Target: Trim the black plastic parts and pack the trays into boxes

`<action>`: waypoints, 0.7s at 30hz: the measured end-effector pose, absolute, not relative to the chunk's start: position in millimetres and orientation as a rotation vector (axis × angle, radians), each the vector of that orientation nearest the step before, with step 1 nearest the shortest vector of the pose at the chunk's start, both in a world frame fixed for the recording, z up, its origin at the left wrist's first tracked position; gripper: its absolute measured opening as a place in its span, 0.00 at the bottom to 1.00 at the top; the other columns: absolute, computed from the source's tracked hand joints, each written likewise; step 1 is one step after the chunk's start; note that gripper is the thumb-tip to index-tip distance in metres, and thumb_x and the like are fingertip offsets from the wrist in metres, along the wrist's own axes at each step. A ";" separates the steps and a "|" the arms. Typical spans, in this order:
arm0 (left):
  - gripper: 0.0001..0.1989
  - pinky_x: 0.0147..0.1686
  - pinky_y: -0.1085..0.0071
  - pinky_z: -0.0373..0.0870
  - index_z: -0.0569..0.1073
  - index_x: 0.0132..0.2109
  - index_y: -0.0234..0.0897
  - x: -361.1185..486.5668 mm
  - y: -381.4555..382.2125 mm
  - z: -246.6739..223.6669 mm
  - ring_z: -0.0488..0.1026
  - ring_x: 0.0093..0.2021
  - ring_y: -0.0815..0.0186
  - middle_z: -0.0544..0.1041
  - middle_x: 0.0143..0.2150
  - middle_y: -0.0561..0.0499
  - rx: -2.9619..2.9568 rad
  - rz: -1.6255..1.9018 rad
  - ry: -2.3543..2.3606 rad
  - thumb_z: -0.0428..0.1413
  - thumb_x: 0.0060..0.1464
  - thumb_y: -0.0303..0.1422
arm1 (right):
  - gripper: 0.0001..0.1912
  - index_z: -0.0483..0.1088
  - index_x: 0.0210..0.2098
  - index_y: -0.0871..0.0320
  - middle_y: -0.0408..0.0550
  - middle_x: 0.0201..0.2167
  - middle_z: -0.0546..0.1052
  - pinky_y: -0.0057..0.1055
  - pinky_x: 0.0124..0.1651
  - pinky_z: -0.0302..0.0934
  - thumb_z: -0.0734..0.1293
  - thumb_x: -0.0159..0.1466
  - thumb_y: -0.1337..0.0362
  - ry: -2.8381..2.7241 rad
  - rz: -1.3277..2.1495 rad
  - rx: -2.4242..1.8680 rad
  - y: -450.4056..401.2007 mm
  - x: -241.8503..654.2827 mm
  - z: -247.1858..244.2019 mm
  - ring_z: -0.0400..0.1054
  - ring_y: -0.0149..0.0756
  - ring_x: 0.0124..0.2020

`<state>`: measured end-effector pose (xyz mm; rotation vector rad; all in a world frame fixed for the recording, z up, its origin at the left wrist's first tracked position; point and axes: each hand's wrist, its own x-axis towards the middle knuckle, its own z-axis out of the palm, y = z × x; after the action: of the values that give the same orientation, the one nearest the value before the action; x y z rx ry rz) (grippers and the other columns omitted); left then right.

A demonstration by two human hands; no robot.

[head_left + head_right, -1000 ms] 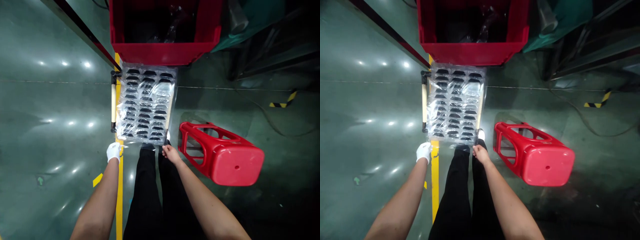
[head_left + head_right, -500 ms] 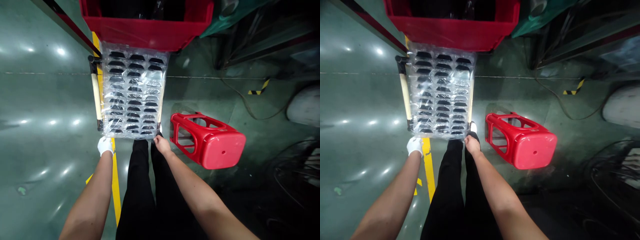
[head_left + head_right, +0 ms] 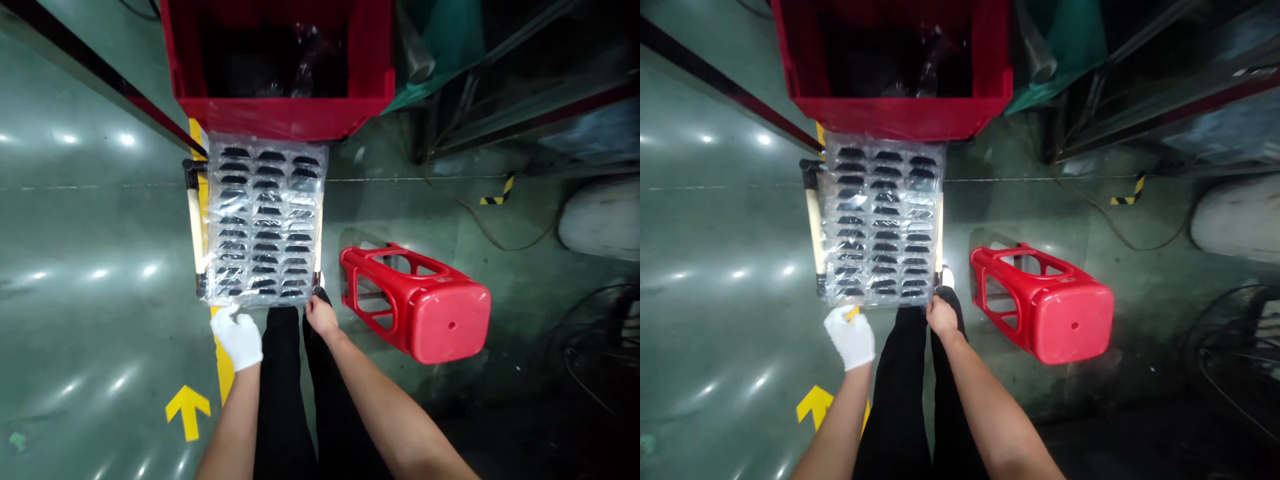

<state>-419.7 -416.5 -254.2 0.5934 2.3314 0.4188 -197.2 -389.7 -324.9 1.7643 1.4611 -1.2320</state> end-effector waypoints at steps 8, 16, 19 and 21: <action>0.30 0.73 0.40 0.45 0.61 0.74 0.43 -359.2 -268.5 -281.9 0.42 0.79 0.42 0.47 0.80 0.42 1.842 0.093 1.863 0.51 0.66 0.37 | 0.12 0.77 0.42 0.56 0.48 0.38 0.84 0.27 0.42 0.64 0.61 0.72 0.62 1.410 -1.410 1.722 -387.3 -182.1 -338.4 0.78 0.36 0.39; 0.30 0.70 0.38 0.49 0.67 0.71 0.49 -345.1 -224.1 -293.7 0.52 0.75 0.38 0.59 0.76 0.39 2.058 -0.062 1.772 0.55 0.63 0.40 | 0.08 0.82 0.35 0.56 0.52 0.38 0.85 0.33 0.45 0.68 0.70 0.57 0.70 1.374 -1.494 1.539 -342.4 -172.1 -322.8 0.80 0.48 0.45; 0.29 0.68 0.39 0.54 0.69 0.70 0.49 -346.1 -231.2 -290.5 0.58 0.73 0.38 0.64 0.73 0.37 2.127 -0.093 1.773 0.55 0.62 0.39 | 0.11 0.82 0.38 0.54 0.47 0.36 0.85 0.30 0.41 0.68 0.71 0.56 0.69 1.404 -1.467 1.582 -290.2 -130.7 -284.7 0.81 0.45 0.40; 0.27 0.68 0.39 0.54 0.73 0.67 0.50 -348.3 -236.7 -299.6 0.59 0.73 0.38 0.65 0.72 0.38 2.197 -0.126 1.770 0.55 0.61 0.39 | 0.11 0.81 0.41 0.52 0.43 0.36 0.85 0.27 0.39 0.68 0.69 0.60 0.66 1.492 -1.481 1.675 -234.0 -85.2 -242.8 0.80 0.39 0.38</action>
<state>-348.3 -236.7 -299.6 2.1967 1.7704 -0.1264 -85.2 -234.0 -242.8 1.6746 1.4915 -1.4810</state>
